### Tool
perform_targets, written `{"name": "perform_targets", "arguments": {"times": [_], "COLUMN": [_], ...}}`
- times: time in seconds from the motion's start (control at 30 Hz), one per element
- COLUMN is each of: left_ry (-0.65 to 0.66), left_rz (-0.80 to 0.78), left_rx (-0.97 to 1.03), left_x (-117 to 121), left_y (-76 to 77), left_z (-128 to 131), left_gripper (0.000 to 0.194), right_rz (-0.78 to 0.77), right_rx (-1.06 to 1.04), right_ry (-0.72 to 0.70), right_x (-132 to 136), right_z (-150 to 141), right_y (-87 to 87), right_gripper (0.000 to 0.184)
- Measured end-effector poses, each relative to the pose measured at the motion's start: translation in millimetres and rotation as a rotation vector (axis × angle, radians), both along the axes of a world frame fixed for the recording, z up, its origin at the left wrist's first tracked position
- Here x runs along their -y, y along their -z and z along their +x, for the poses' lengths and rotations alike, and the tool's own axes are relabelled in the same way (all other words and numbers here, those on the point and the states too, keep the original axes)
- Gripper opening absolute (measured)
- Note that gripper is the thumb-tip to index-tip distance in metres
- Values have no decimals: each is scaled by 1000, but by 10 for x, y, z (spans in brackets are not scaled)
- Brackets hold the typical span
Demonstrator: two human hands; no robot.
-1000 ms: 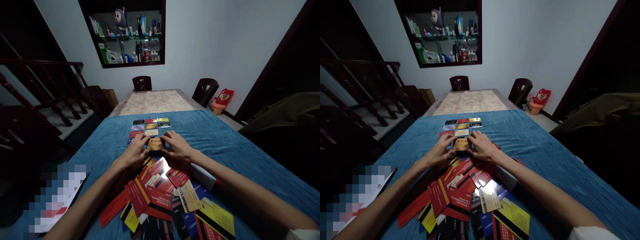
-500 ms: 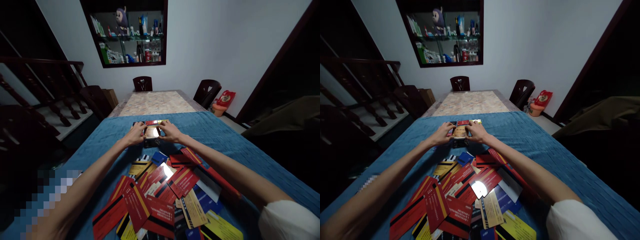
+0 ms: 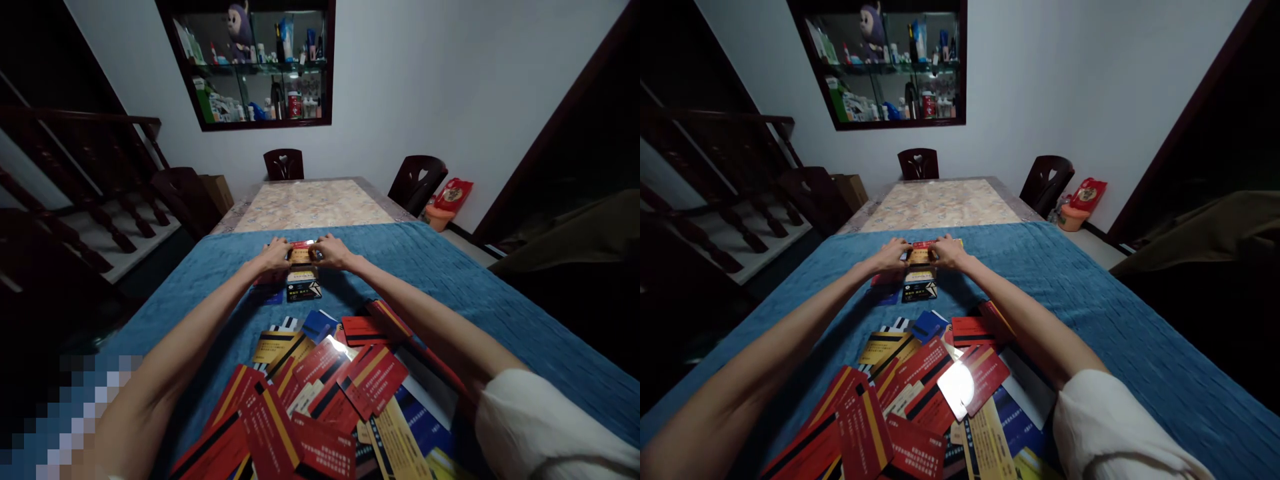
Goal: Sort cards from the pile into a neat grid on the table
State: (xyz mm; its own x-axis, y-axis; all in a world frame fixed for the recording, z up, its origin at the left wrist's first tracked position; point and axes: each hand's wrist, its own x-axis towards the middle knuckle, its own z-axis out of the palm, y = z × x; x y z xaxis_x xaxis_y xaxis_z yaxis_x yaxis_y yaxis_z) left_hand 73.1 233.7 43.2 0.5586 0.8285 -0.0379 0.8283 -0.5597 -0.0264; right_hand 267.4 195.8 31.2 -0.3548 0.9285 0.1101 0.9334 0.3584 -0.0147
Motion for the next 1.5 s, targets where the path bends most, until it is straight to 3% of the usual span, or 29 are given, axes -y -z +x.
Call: {"name": "perform_targets", "arguments": {"times": [0.23, 0.6, 1.07, 1.5], "left_ry": [-23, -21, 2, 47], "left_rz": [-21, -30, -20, -37], "left_rx": [-23, -57, -106, -100], "left_x": [-207, -293, -302, -290], "left_y": [122, 224, 232, 201], "left_z": [38, 50, 86, 78], "left_gripper": [40, 35, 26, 24], "right_rz": [-45, -75, -114, -106], "right_rx": [15, 32, 64, 100], "right_ry": [2, -33, 45, 36], "right_x": [-162, -341, -281, -252], "right_z": [-9, -24, -43, -57], "right_y": [68, 200, 137, 94], "right_gripper": [30, 31, 34, 33]}}
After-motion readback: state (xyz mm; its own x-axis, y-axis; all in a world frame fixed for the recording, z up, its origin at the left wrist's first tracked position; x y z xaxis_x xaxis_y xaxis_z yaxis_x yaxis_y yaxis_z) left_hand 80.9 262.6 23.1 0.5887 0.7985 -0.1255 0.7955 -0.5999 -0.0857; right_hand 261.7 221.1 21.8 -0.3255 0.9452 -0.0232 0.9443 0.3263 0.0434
